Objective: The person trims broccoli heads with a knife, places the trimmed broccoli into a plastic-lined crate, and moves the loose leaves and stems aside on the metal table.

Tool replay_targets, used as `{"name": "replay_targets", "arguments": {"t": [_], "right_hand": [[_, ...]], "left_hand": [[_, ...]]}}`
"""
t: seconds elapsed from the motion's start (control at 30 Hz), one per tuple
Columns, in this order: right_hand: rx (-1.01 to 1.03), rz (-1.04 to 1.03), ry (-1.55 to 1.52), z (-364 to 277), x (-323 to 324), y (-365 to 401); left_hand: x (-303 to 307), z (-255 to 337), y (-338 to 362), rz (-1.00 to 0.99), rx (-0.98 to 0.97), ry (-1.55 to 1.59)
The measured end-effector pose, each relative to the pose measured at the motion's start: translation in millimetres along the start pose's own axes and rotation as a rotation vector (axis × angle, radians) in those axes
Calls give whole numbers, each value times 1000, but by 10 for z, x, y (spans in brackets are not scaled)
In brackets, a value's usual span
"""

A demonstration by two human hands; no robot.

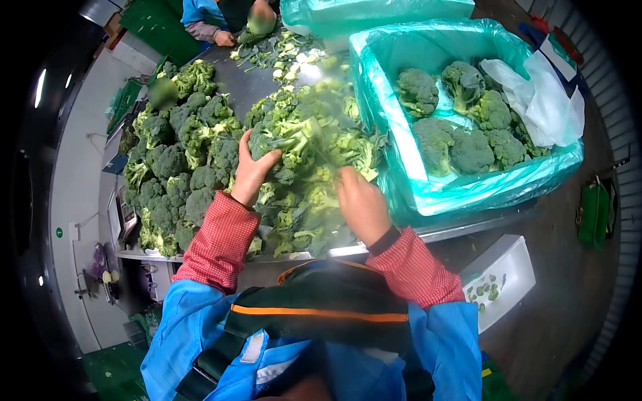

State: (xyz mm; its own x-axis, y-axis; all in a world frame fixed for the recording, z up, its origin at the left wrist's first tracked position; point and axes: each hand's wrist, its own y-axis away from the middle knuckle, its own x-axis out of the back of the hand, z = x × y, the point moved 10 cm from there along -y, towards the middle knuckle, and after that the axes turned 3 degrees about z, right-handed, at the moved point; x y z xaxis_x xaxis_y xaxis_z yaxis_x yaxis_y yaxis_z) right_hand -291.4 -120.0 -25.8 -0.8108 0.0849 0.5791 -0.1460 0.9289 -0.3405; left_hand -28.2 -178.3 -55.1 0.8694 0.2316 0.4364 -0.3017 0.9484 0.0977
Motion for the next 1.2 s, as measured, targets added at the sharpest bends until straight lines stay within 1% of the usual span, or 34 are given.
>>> {"name": "replay_targets", "arguments": {"t": [0.07,0.13,0.17,0.23,0.27,0.33,0.37,0.43,0.5,0.53,0.57,0.6,0.63,0.67,0.7,0.73,0.77,0.8,0.83,0.87,0.9,0.97,1.0,1.03,1.1,1.13,1.2], "right_hand": [[30,-7,103,-139,-21,-134],[-60,-188,246,-70,-276,-246],[-126,-260,335,8,-313,-272],[76,-89,172,-39,-347,-252],[224,101,114,-42,-363,-244],[93,30,237,98,-474,-266],[37,-21,269,158,-467,-288],[-65,-175,269,171,-334,-310],[-78,-158,375,198,-399,-361],[-74,-145,393,246,-445,-389],[-56,-136,398,255,-561,-444],[-85,-154,442,356,-696,-486],[-169,-357,346,721,-1077,-446],[-190,-378,294,899,-1228,-361],[-387,-299,176,860,-1031,-273],[-236,-302,331,754,-1028,-241],[-209,-388,315,702,-1014,-167],[-193,-232,189,750,-919,-79],[-244,-263,177,744,-850,-61],[-279,-268,142,818,-811,-40],[-252,-238,119,736,-692,-61],[-224,-190,32,514,-428,-120],[-193,-175,5,378,-327,-156],[-167,-155,-22,236,-226,-186],[-6,-120,53,-129,-46,-240],[141,-73,88,-269,-20,-228],[254,-79,172,-463,-16,-223]], "left_hand": [[-6,43,22,42,-32,-41],[38,37,55,72,-45,56],[-35,72,59,57,-63,117],[-55,88,115,63,-77,164],[-101,203,185,63,-78,172],[-208,115,174,13,-2,280],[-202,119,109,58,-119,237],[-322,327,236,10,-17,192],[-301,168,125,0,-92,141],[-325,211,148,38,-154,186],[-331,169,161,38,-88,226],[-357,127,153,-3,-142,253],[-367,324,323,14,-247,151],[-417,350,409,-16,-319,14],[-471,414,512,-37,-241,83],[-405,305,485,21,-383,45],[-327,157,392,50,-298,128],[-212,189,388,32,-238,184],[-60,55,307,71,-226,123],[34,56,292,36,-169,232],[91,74,284,-6,-119,349],[306,82,268,7,-264,229],[367,163,311,-5,-249,292],[465,128,287,28,-322,252],[613,243,327,57,-376,177],[666,290,334,58,-409,157],[749,394,359,58,-477,121]]}}
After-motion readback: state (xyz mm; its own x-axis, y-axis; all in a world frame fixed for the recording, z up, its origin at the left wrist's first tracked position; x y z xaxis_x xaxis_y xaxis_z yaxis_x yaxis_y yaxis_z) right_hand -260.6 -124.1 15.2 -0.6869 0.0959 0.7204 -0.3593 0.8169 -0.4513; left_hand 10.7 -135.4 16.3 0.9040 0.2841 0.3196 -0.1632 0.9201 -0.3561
